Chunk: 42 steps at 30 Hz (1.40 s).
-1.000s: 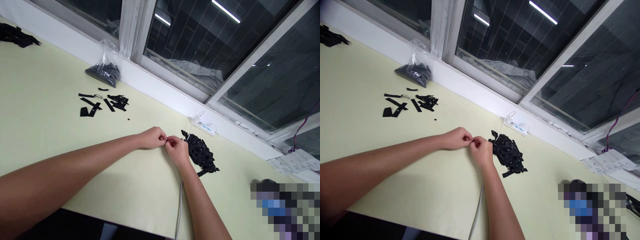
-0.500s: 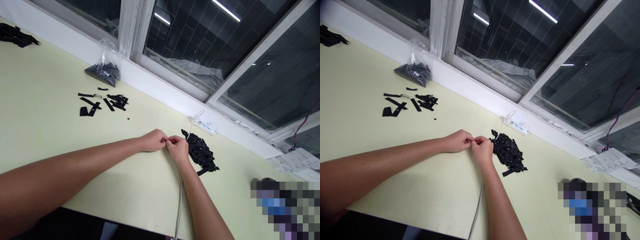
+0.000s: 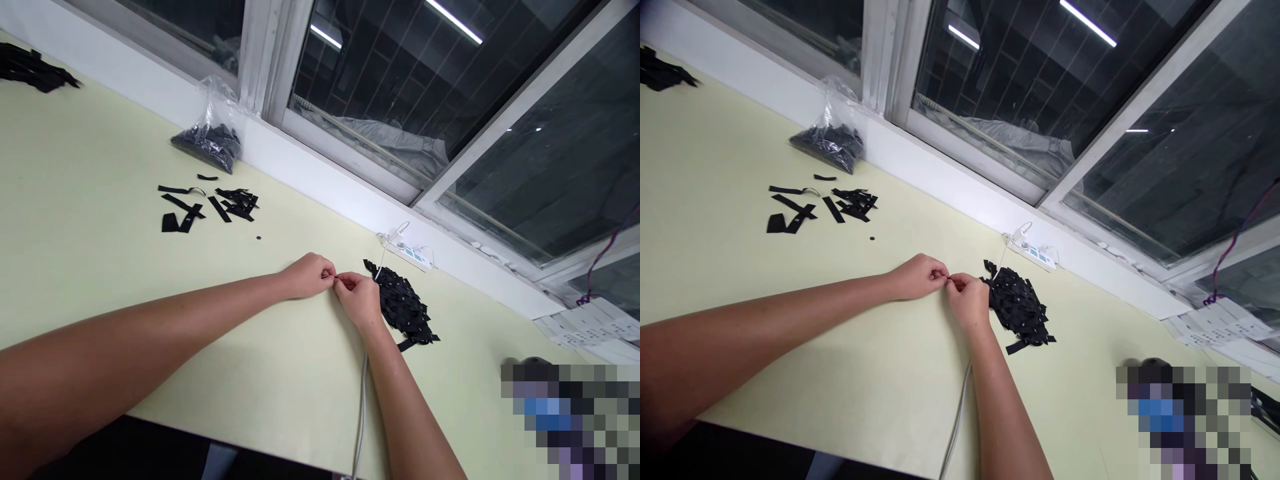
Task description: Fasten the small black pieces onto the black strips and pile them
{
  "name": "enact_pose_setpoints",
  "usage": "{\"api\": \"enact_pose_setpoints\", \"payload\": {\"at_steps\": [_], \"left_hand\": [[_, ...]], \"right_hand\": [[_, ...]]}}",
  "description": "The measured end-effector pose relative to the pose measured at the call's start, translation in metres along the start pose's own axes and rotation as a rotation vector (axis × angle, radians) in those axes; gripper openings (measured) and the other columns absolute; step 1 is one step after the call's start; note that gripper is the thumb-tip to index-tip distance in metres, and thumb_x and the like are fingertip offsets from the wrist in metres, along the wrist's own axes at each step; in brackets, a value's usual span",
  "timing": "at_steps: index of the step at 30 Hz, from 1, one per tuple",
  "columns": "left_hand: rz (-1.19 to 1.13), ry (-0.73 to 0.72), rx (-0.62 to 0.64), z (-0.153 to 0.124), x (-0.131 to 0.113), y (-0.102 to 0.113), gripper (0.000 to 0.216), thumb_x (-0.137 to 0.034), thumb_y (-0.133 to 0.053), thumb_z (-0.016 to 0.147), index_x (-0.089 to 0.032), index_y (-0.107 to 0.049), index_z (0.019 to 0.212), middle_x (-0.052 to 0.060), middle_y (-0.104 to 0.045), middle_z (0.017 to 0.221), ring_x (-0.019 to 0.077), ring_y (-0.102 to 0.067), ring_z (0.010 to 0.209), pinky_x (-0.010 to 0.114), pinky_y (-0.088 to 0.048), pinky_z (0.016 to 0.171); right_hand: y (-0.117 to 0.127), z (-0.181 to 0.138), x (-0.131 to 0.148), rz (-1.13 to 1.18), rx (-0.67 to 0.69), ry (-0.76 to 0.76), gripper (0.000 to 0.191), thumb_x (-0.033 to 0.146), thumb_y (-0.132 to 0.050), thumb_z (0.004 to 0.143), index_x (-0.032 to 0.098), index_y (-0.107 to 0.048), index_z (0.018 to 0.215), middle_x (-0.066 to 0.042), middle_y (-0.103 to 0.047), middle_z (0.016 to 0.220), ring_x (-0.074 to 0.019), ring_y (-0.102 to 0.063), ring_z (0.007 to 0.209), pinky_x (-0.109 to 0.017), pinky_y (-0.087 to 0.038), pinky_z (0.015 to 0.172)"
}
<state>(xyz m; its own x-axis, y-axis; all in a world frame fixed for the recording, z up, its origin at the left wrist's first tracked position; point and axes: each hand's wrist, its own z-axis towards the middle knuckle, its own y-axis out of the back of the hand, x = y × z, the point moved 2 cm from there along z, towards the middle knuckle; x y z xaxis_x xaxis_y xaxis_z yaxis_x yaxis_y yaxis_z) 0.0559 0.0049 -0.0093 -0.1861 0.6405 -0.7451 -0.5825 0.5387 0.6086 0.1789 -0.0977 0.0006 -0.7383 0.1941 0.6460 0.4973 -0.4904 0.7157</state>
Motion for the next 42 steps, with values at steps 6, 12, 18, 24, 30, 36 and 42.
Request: {"api": "enact_pose_setpoints", "payload": {"at_steps": [6,12,18,24,30,36,42], "left_hand": [[-0.018,0.021,-0.021,0.001,0.001,0.002,0.018,-0.02,-0.056,0.075,-0.017,-0.073,0.08,0.001,-0.069,0.071,0.014,-0.058,0.063,0.026,-0.04,0.059],[-0.01,0.01,-0.03,0.001,0.004,0.003,0.019,-0.021,-0.055,0.075,-0.017,-0.073,0.081,0.001,-0.068,0.07,0.0134,-0.056,0.062,0.026,-0.038,0.058],[0.007,-0.048,0.002,0.001,0.004,0.002,0.022,-0.024,-0.055,0.079,-0.018,-0.076,0.082,0.002,-0.068,0.068,0.015,-0.056,0.063,0.027,-0.037,0.06],[0.039,-0.073,-0.006,0.002,0.005,0.004,0.02,-0.027,-0.058,0.08,-0.02,-0.077,0.08,0.003,-0.07,0.071,0.0169,-0.058,0.068,0.028,-0.039,0.064],[0.119,-0.101,-0.026,0.004,0.007,0.004,0.023,-0.029,-0.055,0.085,-0.019,-0.076,0.083,0.004,-0.071,0.076,0.0169,-0.06,0.07,0.028,-0.039,0.066],[0.179,-0.217,0.014,0.002,0.001,0.005,0.027,-0.023,-0.05,0.089,-0.019,-0.076,0.084,0.005,-0.072,0.084,0.0178,-0.061,0.077,0.029,-0.039,0.069],[0.167,-0.216,-0.013,0.001,-0.001,0.007,0.026,-0.025,-0.051,0.09,-0.02,-0.076,0.092,0.004,-0.073,0.091,0.0175,-0.062,0.082,0.029,-0.041,0.072]], "right_hand": [[-0.001,0.0,-0.002,0.001,0.0,0.001,0.019,0.036,-0.062,0.079,0.021,-0.074,0.078,-0.002,-0.075,0.074,-0.0181,-0.068,0.066,-0.027,-0.049,0.065],[-0.007,0.004,-0.013,0.079,0.06,-0.002,0.023,0.037,-0.058,0.079,0.02,-0.073,0.085,-0.002,-0.074,0.075,-0.0167,-0.065,0.064,-0.026,-0.049,0.063],[-0.007,0.007,-0.019,0.167,0.067,-0.015,0.025,0.039,-0.058,0.08,0.019,-0.072,0.085,-0.003,-0.074,0.077,-0.017,-0.066,0.066,-0.026,-0.05,0.063],[-0.007,0.007,-0.018,0.165,0.09,-0.015,0.026,0.042,-0.06,0.079,0.019,-0.071,0.082,-0.003,-0.072,0.073,-0.0164,-0.063,0.065,-0.025,-0.047,0.06],[-0.008,0.008,-0.019,0.276,0.134,-0.034,0.031,0.046,-0.062,0.078,0.017,-0.07,0.084,-0.003,-0.07,0.073,-0.0146,-0.059,0.062,-0.025,-0.044,0.059],[-0.007,0.006,-0.013,0.345,0.188,-0.065,0.035,0.048,-0.063,0.078,0.014,-0.071,0.086,-0.002,-0.067,0.071,-0.0127,-0.053,0.06,-0.024,-0.04,0.058],[-0.006,0.007,-0.016,0.409,0.173,-0.087,0.037,0.051,-0.066,0.076,0.015,-0.07,0.086,0.0,-0.064,0.067,-0.0118,-0.05,0.058,-0.024,-0.037,0.055]]}}
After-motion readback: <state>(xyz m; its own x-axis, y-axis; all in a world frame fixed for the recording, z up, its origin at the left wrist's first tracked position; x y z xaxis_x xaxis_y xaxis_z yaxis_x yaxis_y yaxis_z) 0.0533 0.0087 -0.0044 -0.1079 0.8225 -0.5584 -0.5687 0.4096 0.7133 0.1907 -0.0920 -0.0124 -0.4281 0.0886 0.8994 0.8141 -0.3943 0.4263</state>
